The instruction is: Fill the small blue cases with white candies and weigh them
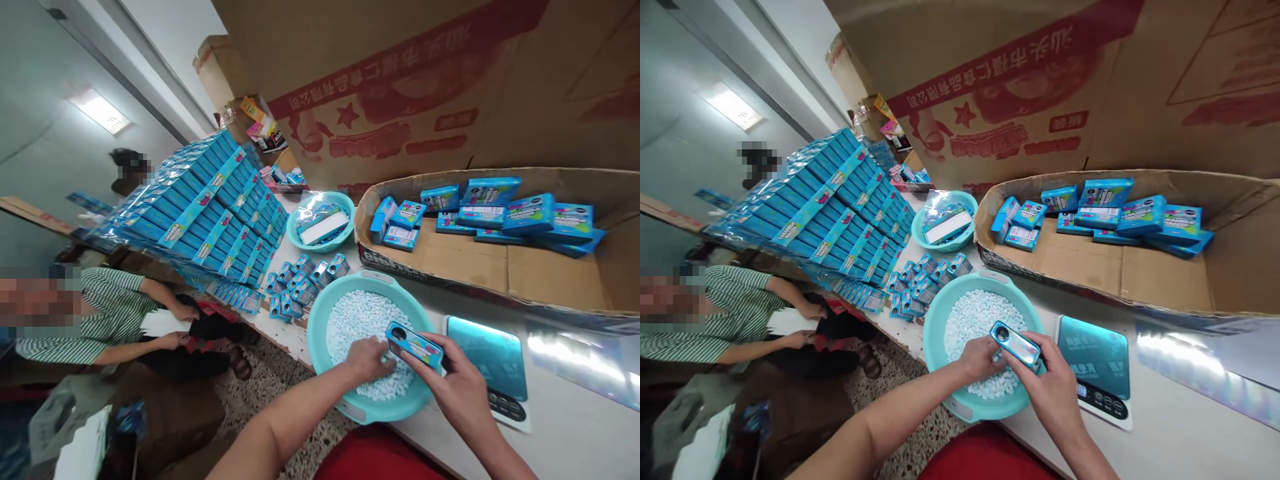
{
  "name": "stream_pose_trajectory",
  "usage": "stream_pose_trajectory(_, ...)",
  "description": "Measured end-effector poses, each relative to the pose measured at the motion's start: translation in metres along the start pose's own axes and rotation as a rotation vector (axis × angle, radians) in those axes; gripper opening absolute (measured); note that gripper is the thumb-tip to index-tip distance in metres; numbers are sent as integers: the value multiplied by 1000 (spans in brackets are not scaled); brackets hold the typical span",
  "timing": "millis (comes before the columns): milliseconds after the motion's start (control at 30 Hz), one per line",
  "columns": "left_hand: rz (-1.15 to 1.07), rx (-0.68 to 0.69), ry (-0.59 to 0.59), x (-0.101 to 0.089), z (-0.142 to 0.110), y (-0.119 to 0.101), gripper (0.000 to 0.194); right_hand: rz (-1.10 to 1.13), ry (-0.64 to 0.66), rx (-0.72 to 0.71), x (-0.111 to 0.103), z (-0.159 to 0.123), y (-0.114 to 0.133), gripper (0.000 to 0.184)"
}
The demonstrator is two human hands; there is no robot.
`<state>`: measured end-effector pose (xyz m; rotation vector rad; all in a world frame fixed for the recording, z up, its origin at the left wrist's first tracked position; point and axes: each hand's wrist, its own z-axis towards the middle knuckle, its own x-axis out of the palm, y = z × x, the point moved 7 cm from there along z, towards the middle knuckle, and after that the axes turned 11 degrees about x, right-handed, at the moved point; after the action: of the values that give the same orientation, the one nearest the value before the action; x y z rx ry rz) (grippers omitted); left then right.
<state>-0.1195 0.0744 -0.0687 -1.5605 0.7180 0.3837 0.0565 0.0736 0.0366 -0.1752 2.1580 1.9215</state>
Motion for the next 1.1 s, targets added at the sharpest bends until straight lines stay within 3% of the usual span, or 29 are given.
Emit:
stream_pose_trajectory(100, -237, -171, -224, -28, -7, 12, 18, -11, 27, -6, 13, 1, -6, 36)
stream_pose_trajectory(233, -617, -262, -313, -44, -9, -9, 26, -44, 86, -53, 32, 3, -13, 29)
stream_pose_trajectory(333, -1030, -192, -429, -59, -4, -38, 25, -150, 163, -79, 49, 5, -18, 24)
stream_pose_trajectory(400, -1142, -127, -500, -70, 1, -53, 25, -239, 204, -85, 57, 4, -17, 25)
stream_pose_trajectory(600, -1134, -43, -707, -84, 9, -70, 23, -304, 165, -189, 55, -1, 11, 27)
stream_pose_trajectory(733, -1113, -127, -753, -83, 13, -67, 28, -296, 178, -163, 54, 4, 14, 25)
stream_pose_trajectory(1100, -1084, -124, -775, -90, 15, -79, 32, -211, 159, -105, 43, 5, 20, 30)
